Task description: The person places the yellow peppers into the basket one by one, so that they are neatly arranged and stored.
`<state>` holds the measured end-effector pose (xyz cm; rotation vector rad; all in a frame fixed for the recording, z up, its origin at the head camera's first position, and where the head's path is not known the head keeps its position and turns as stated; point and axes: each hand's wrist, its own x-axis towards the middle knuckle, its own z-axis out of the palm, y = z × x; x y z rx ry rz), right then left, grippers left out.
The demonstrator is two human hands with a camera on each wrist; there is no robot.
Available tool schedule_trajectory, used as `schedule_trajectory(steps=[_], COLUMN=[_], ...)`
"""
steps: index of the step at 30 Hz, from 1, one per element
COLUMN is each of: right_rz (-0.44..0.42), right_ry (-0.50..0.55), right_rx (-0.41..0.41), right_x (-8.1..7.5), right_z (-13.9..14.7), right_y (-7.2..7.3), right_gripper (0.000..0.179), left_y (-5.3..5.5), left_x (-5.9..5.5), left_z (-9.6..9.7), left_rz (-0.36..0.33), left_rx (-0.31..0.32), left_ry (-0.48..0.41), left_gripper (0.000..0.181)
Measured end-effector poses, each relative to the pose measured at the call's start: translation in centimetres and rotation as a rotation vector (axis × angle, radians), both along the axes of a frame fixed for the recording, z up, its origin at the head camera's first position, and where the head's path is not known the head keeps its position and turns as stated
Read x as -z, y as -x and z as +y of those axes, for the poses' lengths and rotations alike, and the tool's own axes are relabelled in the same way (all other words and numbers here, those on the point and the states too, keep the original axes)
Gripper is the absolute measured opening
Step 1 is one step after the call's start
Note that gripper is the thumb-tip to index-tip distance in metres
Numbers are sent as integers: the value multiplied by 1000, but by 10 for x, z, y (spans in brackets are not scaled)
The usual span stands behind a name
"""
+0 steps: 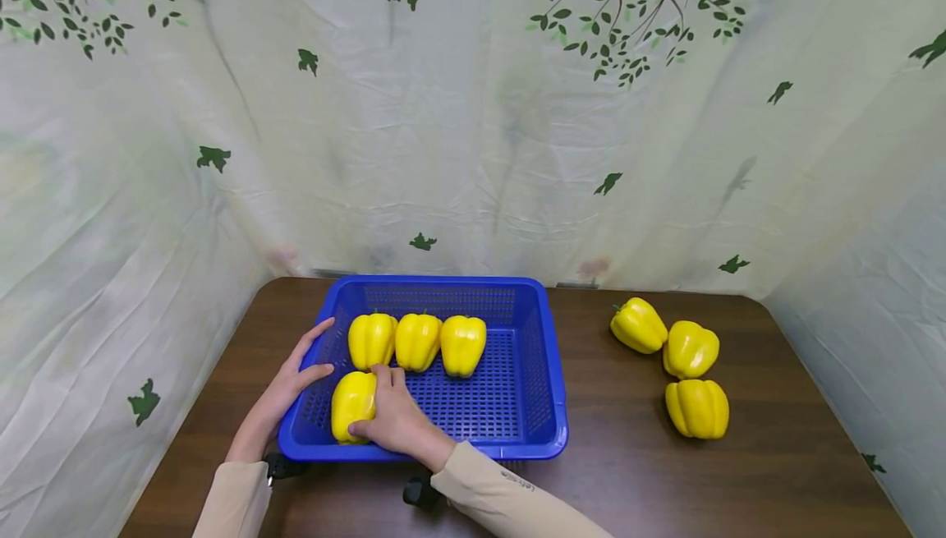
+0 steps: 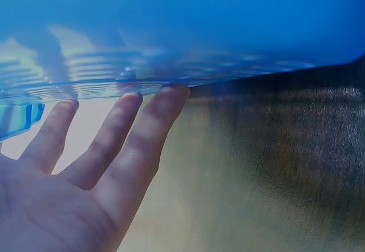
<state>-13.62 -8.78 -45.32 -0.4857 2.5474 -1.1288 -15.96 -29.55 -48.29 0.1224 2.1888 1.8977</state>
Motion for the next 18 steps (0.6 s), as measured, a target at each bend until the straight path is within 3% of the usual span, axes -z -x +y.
schedule_trajectory(steps=[7, 18], right_rz=[33, 28], right_ry=[-24, 39], right_rx=[0, -17], right_x=[-2, -6], right_z=[4, 22], right_y=[-1, 1], right_gripper=[70, 71], left_y=[1, 1], left_x=[1, 0], left_z=[0, -1], left_rz=[12, 21], left_rx=[6, -2], left_ry=[-9, 29], left_gripper=[65, 65])
